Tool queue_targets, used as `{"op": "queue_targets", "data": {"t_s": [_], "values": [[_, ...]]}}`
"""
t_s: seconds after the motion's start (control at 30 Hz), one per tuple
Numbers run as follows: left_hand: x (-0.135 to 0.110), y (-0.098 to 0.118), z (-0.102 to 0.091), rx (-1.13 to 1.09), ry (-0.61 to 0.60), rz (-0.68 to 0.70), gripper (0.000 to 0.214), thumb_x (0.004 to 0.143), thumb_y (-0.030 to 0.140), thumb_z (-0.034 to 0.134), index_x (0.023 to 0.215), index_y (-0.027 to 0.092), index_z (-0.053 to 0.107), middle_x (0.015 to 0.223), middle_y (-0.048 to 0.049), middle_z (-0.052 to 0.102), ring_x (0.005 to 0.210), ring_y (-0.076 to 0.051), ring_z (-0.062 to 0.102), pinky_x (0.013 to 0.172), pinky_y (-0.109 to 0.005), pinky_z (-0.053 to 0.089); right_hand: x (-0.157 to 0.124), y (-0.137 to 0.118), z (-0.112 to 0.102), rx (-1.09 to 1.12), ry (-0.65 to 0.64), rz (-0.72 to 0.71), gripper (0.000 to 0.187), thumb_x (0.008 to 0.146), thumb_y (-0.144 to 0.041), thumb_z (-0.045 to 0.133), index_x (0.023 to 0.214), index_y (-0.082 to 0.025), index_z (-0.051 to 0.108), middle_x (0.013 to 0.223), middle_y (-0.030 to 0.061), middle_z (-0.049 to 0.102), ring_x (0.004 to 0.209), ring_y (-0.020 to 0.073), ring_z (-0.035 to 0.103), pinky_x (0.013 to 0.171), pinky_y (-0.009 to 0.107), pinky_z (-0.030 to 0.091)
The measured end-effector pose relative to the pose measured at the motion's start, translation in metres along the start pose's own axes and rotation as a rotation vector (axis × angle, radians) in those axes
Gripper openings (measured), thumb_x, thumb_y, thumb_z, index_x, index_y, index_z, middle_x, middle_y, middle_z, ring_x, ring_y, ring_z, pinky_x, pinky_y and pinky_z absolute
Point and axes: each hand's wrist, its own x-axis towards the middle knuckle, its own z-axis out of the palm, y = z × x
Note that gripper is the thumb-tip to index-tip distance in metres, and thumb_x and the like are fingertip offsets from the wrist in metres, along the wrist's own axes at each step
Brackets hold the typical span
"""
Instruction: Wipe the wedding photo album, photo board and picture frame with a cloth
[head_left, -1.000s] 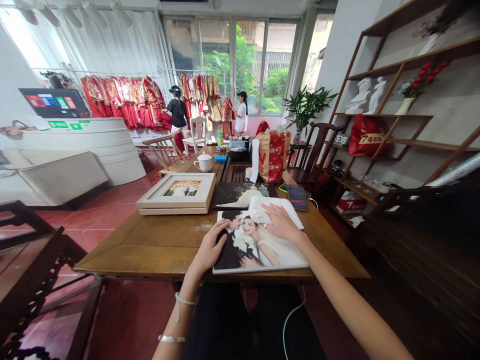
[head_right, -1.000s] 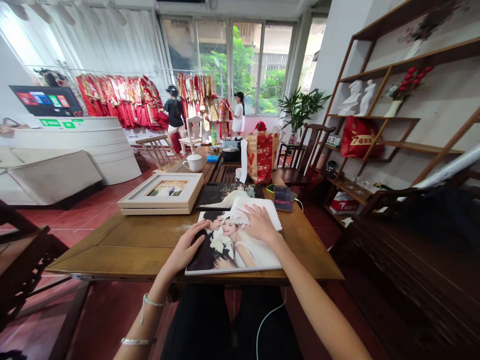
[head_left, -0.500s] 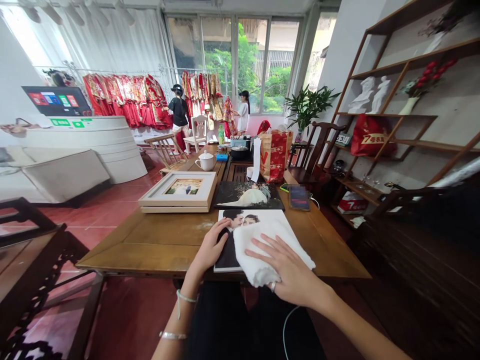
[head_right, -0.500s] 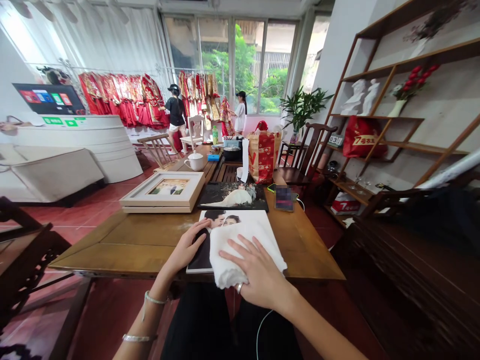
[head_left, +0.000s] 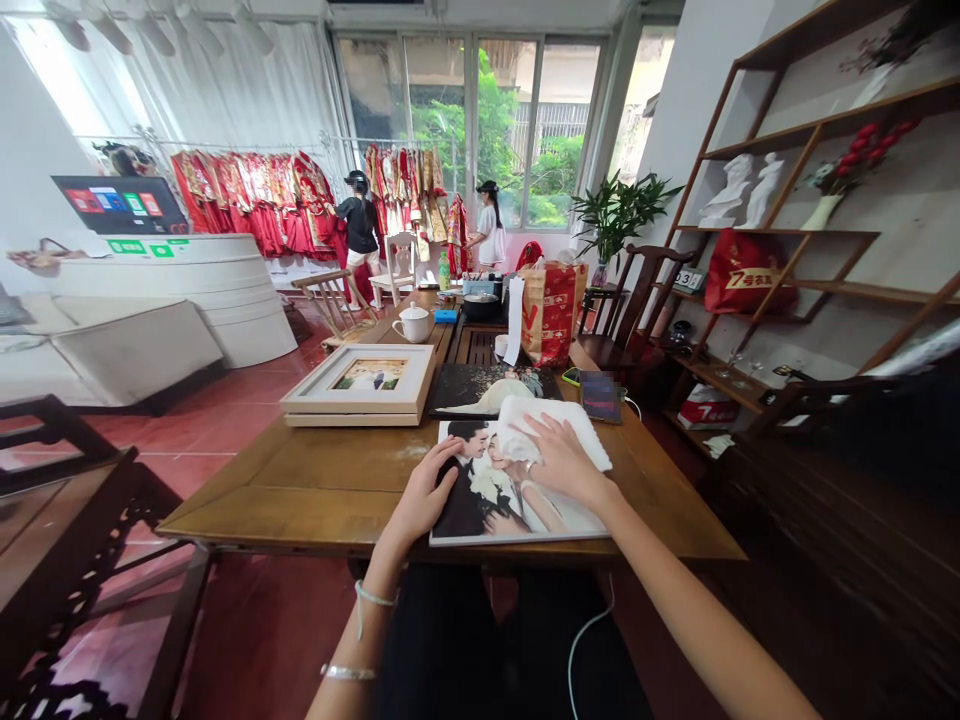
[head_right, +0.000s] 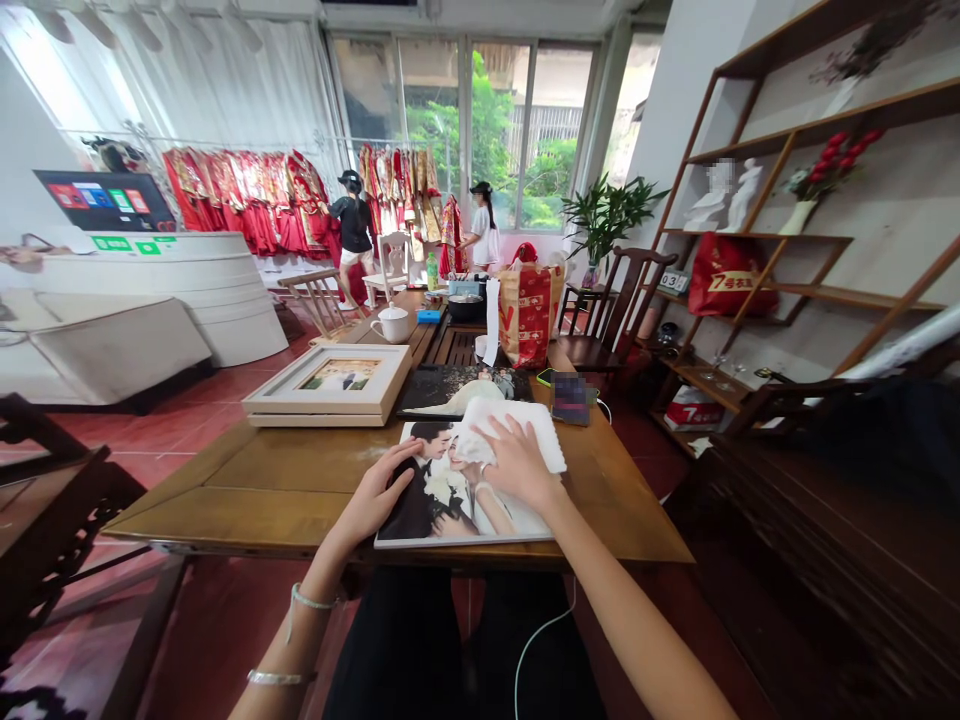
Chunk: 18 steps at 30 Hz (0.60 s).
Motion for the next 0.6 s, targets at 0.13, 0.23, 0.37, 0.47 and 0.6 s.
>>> {"op": "queue_targets", "data": {"t_s": [0.13, 0.23, 0.37, 0.47, 0.6], "values": [[0.000, 0.002, 0.001, -0.001, -0.012, -0.001, 0.035, 0.088, 0.022, 0.045, 0.121, 0.018, 0.056, 0.133, -0.0104, 0.054, 0.130, -0.022, 0.043, 0.112, -0.043, 0.029, -0.029, -0.031, 0.004, 0.041, -0.034, -0.194, 0.072, 0.071, -0.021, 0.054, 0.141, -0.030, 0.037, 0.152, 0.0031, 0.027, 0.139, 0.0313, 0.013, 0.110, 0.056, 0.007], [0.001, 0.005, 0.001, -0.010, -0.018, -0.006, 0.035, 0.088, 0.022, 0.045, 0.121, 0.018, 0.056, 0.133, -0.0107, 0.053, 0.129, -0.021, 0.043, 0.112, -0.043, 0.029, -0.062, -0.046, 0.000, 0.091, -0.086, -0.322, 0.080, 0.065, -0.018, 0.056, 0.141, -0.033, 0.036, 0.152, 0.0011, 0.024, 0.140, 0.0302, 0.010, 0.110, 0.055, 0.003], [0.001, 0.006, 0.002, -0.011, -0.008, -0.015, 0.035, 0.088, 0.022, 0.045, 0.121, 0.019, 0.056, 0.133, -0.0100, 0.054, 0.129, -0.021, 0.044, 0.112, -0.043, 0.029, -0.090, -0.037, -0.010, 0.160, -0.153, -0.375, 0.082, 0.064, -0.013, 0.053, 0.140, -0.038, 0.036, 0.152, -0.0041, 0.024, 0.141, 0.0246, 0.011, 0.112, 0.052, 0.003], [0.000, 0.005, 0.002, 0.000, -0.011, -0.020, 0.035, 0.088, 0.022, 0.045, 0.121, 0.019, 0.056, 0.134, -0.0098, 0.053, 0.129, -0.021, 0.043, 0.112, -0.043, 0.028, -0.087, -0.013, -0.015, 0.188, -0.164, -0.332, 0.080, 0.067, -0.011, 0.049, 0.140, -0.038, 0.034, 0.151, -0.0060, 0.026, 0.140, 0.0213, 0.015, 0.113, 0.050, 0.006], [-0.001, 0.003, 0.001, 0.003, -0.018, -0.023, 0.036, 0.088, 0.023, 0.045, 0.122, 0.019, 0.056, 0.134, -0.0103, 0.053, 0.130, -0.022, 0.043, 0.112, -0.044, 0.028, -0.057, 0.018, -0.010, 0.138, -0.077, -0.144, 0.068, 0.076, -0.019, 0.049, 0.142, -0.030, 0.035, 0.151, -0.0008, 0.028, 0.139, 0.0241, 0.018, 0.112, 0.049, 0.010]]}}
